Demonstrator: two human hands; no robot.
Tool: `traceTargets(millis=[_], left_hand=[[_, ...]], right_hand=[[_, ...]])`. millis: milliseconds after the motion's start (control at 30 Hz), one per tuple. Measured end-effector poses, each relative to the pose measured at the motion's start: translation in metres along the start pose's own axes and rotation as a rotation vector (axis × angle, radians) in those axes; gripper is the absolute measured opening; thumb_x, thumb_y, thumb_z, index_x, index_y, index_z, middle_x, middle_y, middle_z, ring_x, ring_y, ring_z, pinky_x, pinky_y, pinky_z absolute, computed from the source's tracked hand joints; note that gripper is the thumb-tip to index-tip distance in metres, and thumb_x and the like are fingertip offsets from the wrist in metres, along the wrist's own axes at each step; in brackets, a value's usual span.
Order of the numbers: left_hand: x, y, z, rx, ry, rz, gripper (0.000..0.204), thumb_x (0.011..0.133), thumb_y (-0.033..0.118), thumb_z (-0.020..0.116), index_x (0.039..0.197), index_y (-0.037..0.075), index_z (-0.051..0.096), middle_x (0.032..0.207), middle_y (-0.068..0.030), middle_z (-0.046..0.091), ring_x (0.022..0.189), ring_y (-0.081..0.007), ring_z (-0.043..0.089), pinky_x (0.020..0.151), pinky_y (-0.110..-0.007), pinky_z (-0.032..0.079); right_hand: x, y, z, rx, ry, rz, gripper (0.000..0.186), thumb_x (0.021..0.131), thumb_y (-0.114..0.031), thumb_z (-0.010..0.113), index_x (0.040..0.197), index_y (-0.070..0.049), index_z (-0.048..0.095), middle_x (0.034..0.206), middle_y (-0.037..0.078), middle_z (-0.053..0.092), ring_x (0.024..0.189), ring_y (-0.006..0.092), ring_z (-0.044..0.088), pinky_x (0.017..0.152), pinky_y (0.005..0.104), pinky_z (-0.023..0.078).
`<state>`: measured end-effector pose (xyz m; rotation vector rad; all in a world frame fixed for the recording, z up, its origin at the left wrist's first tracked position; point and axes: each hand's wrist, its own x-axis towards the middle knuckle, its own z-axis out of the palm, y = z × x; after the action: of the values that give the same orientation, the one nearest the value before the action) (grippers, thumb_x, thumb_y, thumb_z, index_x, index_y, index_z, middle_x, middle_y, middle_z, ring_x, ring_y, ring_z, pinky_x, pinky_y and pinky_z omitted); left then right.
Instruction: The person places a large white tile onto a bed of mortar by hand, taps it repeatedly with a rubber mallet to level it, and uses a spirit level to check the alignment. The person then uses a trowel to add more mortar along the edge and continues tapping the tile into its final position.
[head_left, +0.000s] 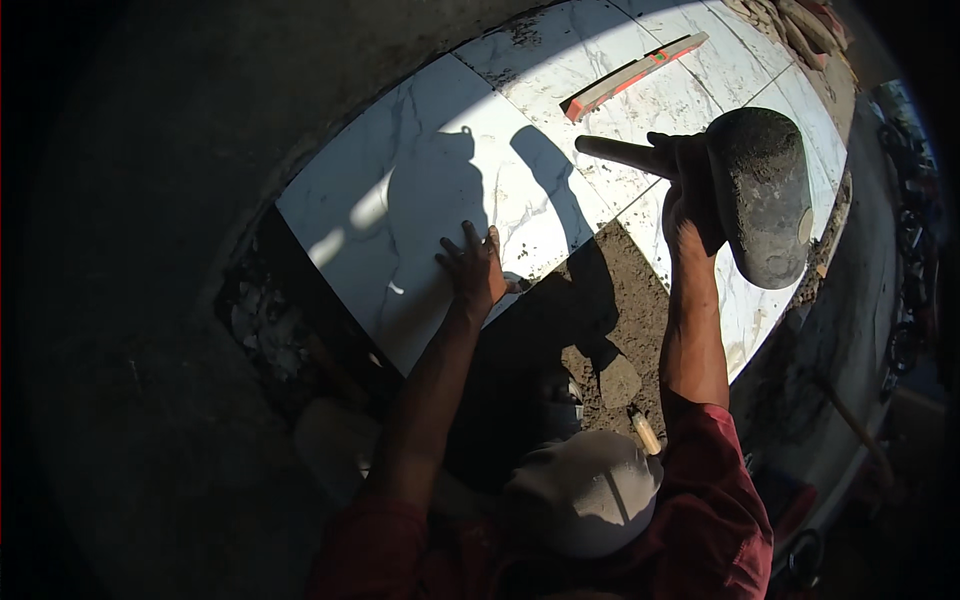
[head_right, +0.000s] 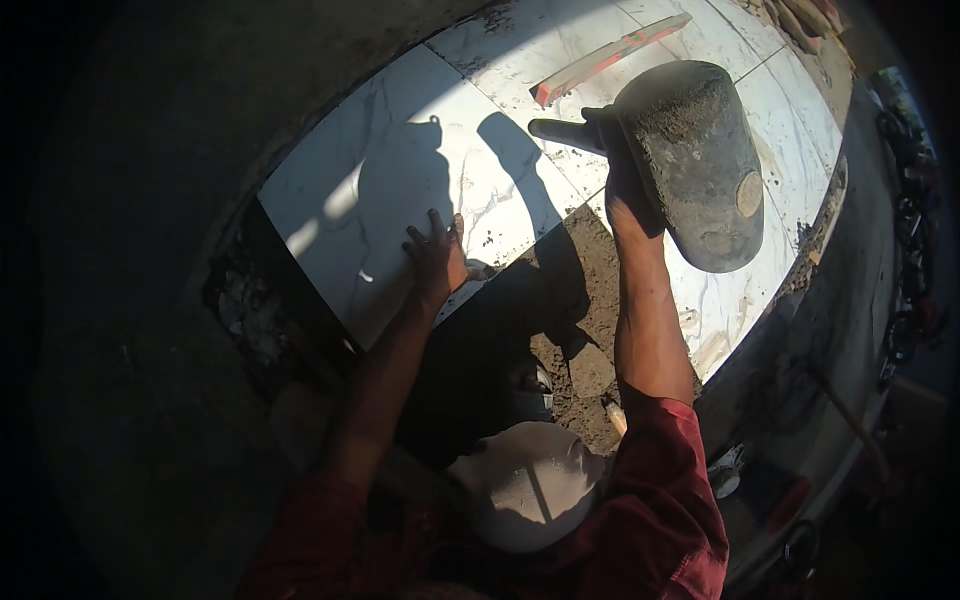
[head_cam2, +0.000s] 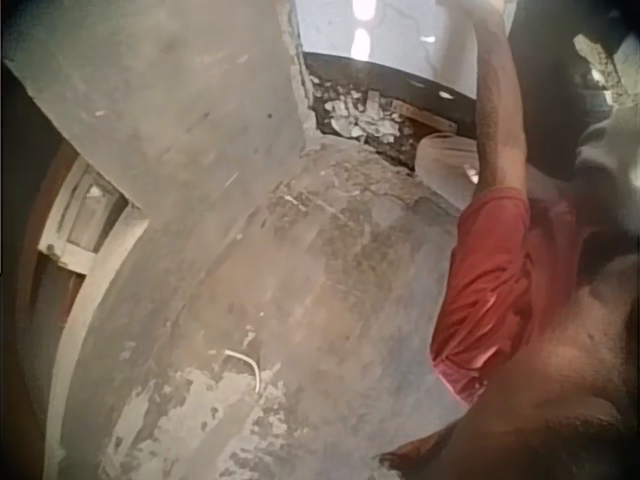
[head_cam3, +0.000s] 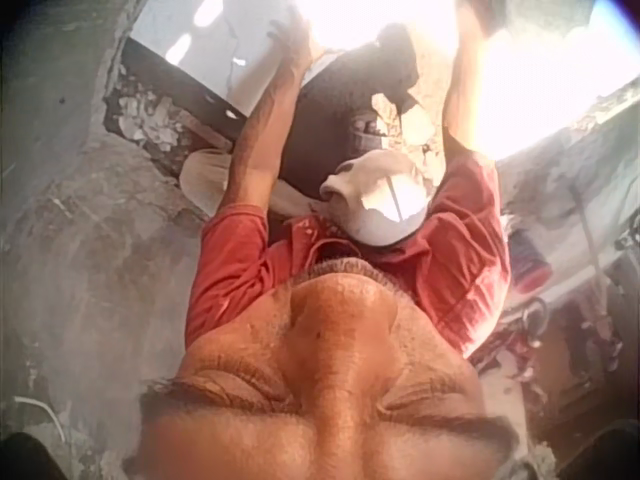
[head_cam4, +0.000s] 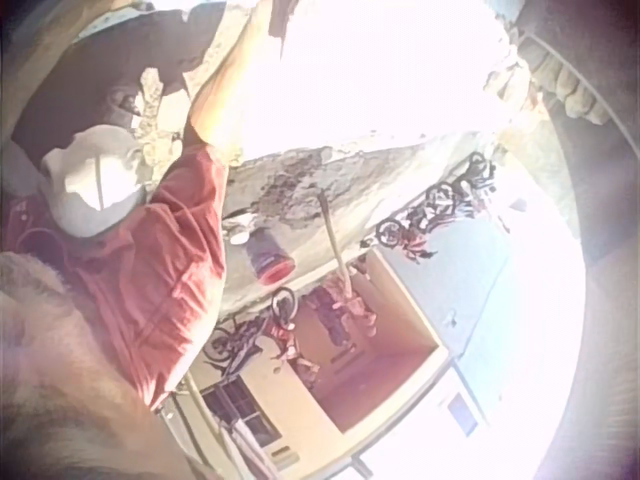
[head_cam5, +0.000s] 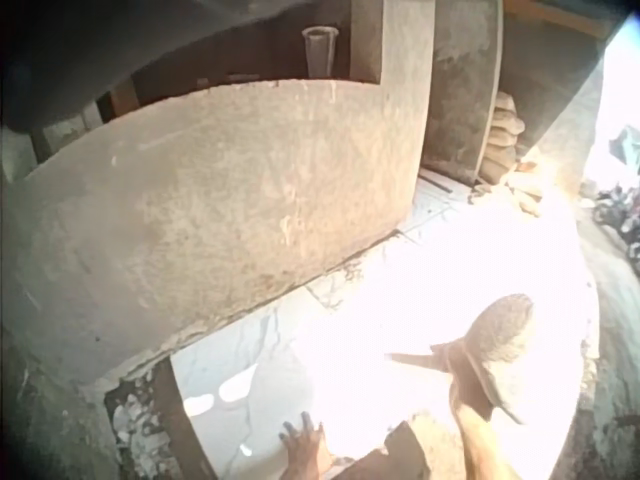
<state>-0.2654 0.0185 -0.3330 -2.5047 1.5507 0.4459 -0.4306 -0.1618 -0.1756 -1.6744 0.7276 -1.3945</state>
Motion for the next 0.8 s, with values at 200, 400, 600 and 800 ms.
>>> traceTargets(millis=[200,400,600,800], left_hand=[[0.006,0.008,-0.004,-0.058,-0.018,0.001,0.111,0.062,0.064,0.079,0.150,0.018,0.030,0.153,-0.0227,0.020,0.131,-0.0629,0.025,0.103,-0.070,0.029],[0.002,0.001,0.000,-0.039,-0.039,0.005,0.110,0.063,0.064,0.078,0.151,0.019,0.030,0.154,-0.0226,0.018,0.131,-0.0626,0.026,0.103,-0.070,0.029],[0.007,0.003,0.005,-0.046,-0.063,0.016,0.111,0.063,0.065,0.077,0.151,0.020,0.028,0.155,-0.0230,0.016,0.130,-0.0623,0.026,0.103,-0.069,0.029],[0.008,0.002,0.027,0.009,0.059,0.051,0.116,0.058,0.073,0.074,0.151,0.020,0.029,0.155,-0.0236,0.016,0.130,-0.0632,0.025,0.100,-0.073,0.030]], right_hand=[[-0.042,0.082,0.013,-0.485,-0.157,0.111,0.026,0.091,-0.027,0.065,0.109,-0.009,0.069,0.109,0.013,0.067,0.101,0.0286,0.062,0.087,0.0400,0.047],[-0.043,0.096,0.001,-0.395,-0.211,-0.020,0.027,0.095,-0.024,0.061,0.110,-0.002,0.067,0.103,0.011,0.068,0.096,0.0210,0.062,0.086,0.0362,0.047],[-0.049,0.084,0.017,-0.563,-0.213,0.100,0.025,0.094,-0.023,0.062,0.111,-0.005,0.068,0.104,0.012,0.069,0.098,0.0252,0.062,0.089,0.0380,0.046],[-0.065,0.088,0.000,-0.512,-0.266,0.032,0.021,0.099,-0.015,0.054,0.112,-0.004,0.066,0.104,0.010,0.066,0.099,0.0221,0.061,0.088,0.0369,0.047]])
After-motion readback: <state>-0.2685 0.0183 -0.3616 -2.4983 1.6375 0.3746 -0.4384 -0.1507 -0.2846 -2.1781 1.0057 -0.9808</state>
